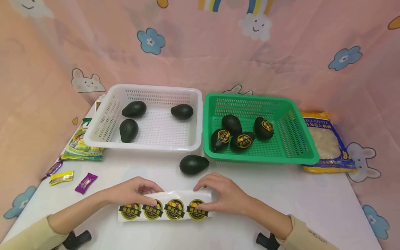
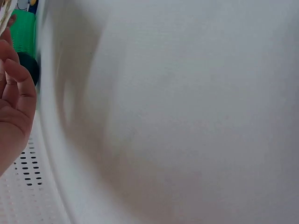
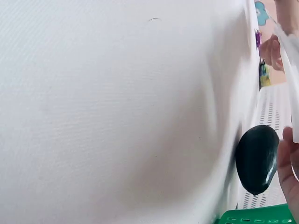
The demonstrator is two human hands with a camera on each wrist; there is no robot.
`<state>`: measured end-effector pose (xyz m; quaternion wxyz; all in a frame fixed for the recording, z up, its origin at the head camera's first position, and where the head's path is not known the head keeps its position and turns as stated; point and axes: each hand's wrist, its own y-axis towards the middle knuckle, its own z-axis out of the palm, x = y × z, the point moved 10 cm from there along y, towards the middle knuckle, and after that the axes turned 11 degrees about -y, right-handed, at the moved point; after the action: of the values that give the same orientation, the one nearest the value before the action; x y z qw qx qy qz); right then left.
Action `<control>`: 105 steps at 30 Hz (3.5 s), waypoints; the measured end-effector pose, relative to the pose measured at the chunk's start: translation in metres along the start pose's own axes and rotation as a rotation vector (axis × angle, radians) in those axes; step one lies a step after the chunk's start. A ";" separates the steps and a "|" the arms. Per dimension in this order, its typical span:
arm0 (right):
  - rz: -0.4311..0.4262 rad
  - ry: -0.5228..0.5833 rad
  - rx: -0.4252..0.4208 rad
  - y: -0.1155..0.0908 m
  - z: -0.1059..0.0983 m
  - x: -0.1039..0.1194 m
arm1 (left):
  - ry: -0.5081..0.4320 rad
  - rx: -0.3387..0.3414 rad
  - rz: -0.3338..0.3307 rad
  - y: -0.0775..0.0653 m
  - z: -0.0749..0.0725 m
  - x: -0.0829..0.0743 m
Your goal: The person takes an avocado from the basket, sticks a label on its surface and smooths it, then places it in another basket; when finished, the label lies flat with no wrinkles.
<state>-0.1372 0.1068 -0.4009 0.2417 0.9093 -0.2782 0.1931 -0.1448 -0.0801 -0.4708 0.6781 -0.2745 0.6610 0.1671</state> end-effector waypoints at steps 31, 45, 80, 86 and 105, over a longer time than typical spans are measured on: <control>-0.111 -0.060 -0.217 0.019 0.001 0.023 | 0.237 -0.026 0.052 0.033 0.008 -0.031; 0.524 0.356 -0.075 0.009 0.016 -0.026 | 0.336 -0.280 0.229 0.031 0.009 -0.056; 0.402 0.190 -0.176 0.007 0.003 -0.043 | 0.512 -0.399 0.330 0.074 -0.001 -0.043; 0.555 0.176 -0.144 0.003 0.007 -0.058 | 0.427 -0.369 0.301 0.069 0.005 -0.042; 0.417 -0.150 -0.180 0.013 -0.002 -0.049 | 0.358 -0.349 0.302 0.072 0.006 -0.041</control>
<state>-0.1830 0.1192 -0.4186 0.2552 0.8188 -0.4934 0.1451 -0.1855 -0.0140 -0.4409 0.4606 -0.3103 0.7650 0.3262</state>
